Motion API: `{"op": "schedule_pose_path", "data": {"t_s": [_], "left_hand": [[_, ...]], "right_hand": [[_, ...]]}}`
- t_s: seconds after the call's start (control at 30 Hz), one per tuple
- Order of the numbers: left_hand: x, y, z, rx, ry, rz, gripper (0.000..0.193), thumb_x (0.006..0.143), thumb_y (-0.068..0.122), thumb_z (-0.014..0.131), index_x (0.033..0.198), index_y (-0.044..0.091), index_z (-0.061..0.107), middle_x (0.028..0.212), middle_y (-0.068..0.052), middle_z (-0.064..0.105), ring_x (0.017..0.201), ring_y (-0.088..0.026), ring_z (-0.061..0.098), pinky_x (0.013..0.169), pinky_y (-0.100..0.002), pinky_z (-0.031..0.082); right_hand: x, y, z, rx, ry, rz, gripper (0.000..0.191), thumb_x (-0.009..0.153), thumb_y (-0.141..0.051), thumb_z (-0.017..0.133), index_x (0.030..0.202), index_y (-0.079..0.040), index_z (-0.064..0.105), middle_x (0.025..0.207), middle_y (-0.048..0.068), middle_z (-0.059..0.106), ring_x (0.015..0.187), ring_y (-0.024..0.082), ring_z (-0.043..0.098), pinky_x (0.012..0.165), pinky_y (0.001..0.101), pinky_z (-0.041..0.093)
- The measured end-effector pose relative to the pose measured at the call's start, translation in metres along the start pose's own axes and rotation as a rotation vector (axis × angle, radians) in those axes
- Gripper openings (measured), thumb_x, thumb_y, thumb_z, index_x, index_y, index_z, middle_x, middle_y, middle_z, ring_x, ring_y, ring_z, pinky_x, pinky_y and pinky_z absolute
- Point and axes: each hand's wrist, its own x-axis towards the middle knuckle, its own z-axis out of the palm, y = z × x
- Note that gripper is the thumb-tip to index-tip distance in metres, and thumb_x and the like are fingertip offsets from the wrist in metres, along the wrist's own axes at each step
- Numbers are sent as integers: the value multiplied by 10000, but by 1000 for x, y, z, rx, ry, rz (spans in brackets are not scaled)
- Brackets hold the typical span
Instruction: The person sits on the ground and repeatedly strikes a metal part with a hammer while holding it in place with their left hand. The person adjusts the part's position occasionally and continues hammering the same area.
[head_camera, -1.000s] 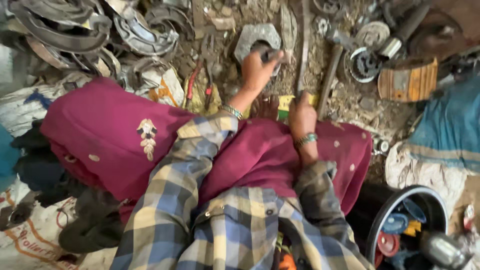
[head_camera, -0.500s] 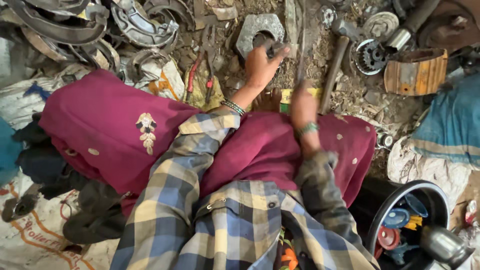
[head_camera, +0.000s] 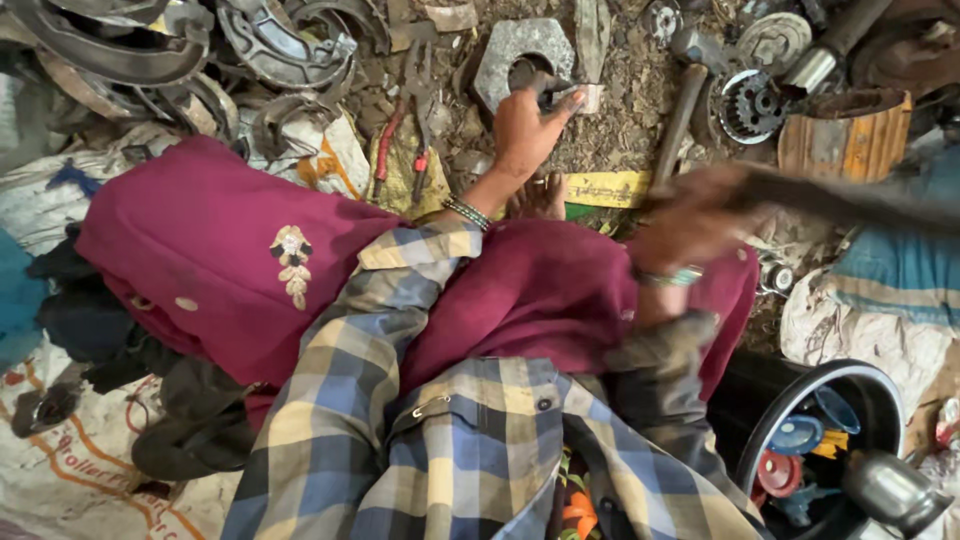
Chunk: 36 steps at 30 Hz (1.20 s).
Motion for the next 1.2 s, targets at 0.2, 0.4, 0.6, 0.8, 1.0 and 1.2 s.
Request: {"op": "schedule_pose_path", "data": {"t_s": [0.2, 0.4, 0.6, 0.8, 1.0, 1.2], "left_hand": [[10, -10, -10, -204, 176, 145, 602, 989, 683, 710, 1109, 95, 750, 798, -10, 729, 628, -156, 724, 580, -346, 565], [6, 5, -20, -111, -191, -277, 646, 874, 578, 691, 1212, 28, 682, 652, -148, 728, 551, -286, 706, 533, -451, 522], [8, 4, -22, -172, -17, -50, 525, 893, 555, 732, 1050, 54, 737, 793, -133, 759, 675, -280, 754, 609, -414, 567], [10, -2, -30, -243, 26, -82, 543, 876, 598, 708, 1083, 97, 742, 960, -134, 797, 827, -302, 777, 728, -407, 585], [10, 7, -45, -73, -31, -120, 521, 930, 586, 633, 1130, 124, 766, 1043, -144, 775, 970, -365, 720, 814, -450, 563], [24, -1, -59, 175, 169, -32, 505, 955, 558, 679, 1152, 98, 745, 1174, -200, 676, 1127, -394, 646, 981, -479, 517]], "right_hand": [[-89, 2, 46, 86, -923, 42, 499, 983, -200, 656, 1348, 79, 461, 753, 250, 681, 627, 413, 658, 523, 501, 522], [-7, 4, -4, 426, -364, 236, 360, 1174, -169, 633, 1452, -16, 462, 1003, 140, 748, 730, 204, 700, 613, 372, 613], [-9, 7, 1, 473, -130, 354, 425, 1124, -164, 611, 1437, 4, 377, 919, 93, 701, 643, 157, 613, 550, 351, 558], [-86, -3, 49, 48, -988, 36, 686, 954, -230, 698, 1426, 151, 378, 748, 279, 661, 656, 440, 652, 547, 504, 518], [-56, -15, 46, 370, -838, 405, 448, 1055, -246, 620, 1382, 29, 485, 868, 241, 696, 752, 416, 689, 621, 507, 519], [-40, -40, 40, 373, -887, 403, 359, 994, -287, 699, 1157, 23, 622, 802, 274, 676, 718, 448, 662, 648, 536, 521]]}}
